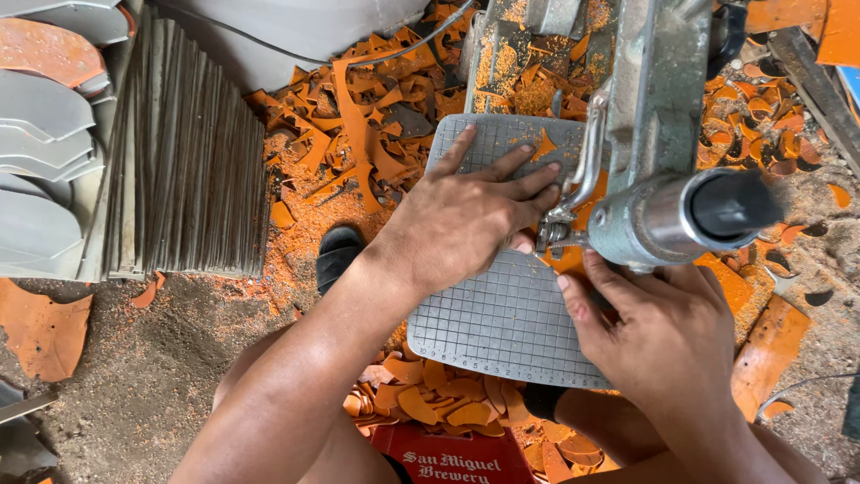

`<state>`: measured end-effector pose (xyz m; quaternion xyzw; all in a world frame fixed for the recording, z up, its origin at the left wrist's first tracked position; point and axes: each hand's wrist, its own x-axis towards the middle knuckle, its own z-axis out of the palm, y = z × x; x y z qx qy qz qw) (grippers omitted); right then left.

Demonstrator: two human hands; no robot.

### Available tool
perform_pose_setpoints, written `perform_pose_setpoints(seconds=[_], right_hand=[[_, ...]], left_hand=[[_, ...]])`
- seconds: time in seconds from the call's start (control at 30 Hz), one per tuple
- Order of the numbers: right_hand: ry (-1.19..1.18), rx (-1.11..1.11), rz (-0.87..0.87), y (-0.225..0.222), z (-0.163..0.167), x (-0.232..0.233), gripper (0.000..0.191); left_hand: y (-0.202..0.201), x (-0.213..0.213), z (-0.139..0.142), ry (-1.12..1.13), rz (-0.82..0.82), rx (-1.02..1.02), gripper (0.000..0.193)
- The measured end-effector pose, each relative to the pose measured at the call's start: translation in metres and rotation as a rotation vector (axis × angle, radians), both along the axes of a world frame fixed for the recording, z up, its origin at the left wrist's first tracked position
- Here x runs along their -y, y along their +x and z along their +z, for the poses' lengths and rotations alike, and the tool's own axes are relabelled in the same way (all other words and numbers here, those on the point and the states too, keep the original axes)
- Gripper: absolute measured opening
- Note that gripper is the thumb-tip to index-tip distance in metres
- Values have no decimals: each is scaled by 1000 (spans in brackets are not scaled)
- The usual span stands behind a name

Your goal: The person uses a vertical cutting machine to trim orange rubber sheets into specific shapes. They guide the material under the blade, rotate it to follow curved edges, and remove the cut pieces.

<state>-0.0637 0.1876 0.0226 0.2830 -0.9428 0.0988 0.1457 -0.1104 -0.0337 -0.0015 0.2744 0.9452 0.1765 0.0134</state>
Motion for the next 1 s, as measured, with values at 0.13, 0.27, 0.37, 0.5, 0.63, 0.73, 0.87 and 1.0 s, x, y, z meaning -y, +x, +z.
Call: perform_pose_setpoints(seconds=[0.13,0.27,0.37,0.5,0.63,0.73,0.87,1.0], right_hand=[[17,2,-24,2,1,4,32],[106,-22,-34,3,2,6,33],[122,77,34,-5,12,-4,33],[131,148,105,-15,22,-20,36],[101,48,-38,-6,13,-17,32],[86,-54,-13,-7,8,-17,31],[26,53,-10,-22,0,-20,34],[-144,282,179,-44,-11,-21,28]], left_hand=[[-4,1,5,18,-1,-5,52],[-10,0,6,3,17,3,45],[-12,1,5,29,15,-9,43],[-15,1,6,35,20,8,43],[-21,2,5,40,14,-15,42],[-26,4,1,61,7,-32,39],[-35,7,-3,119,14,-102,33],[-41,0,-6,180,16,-162,23]])
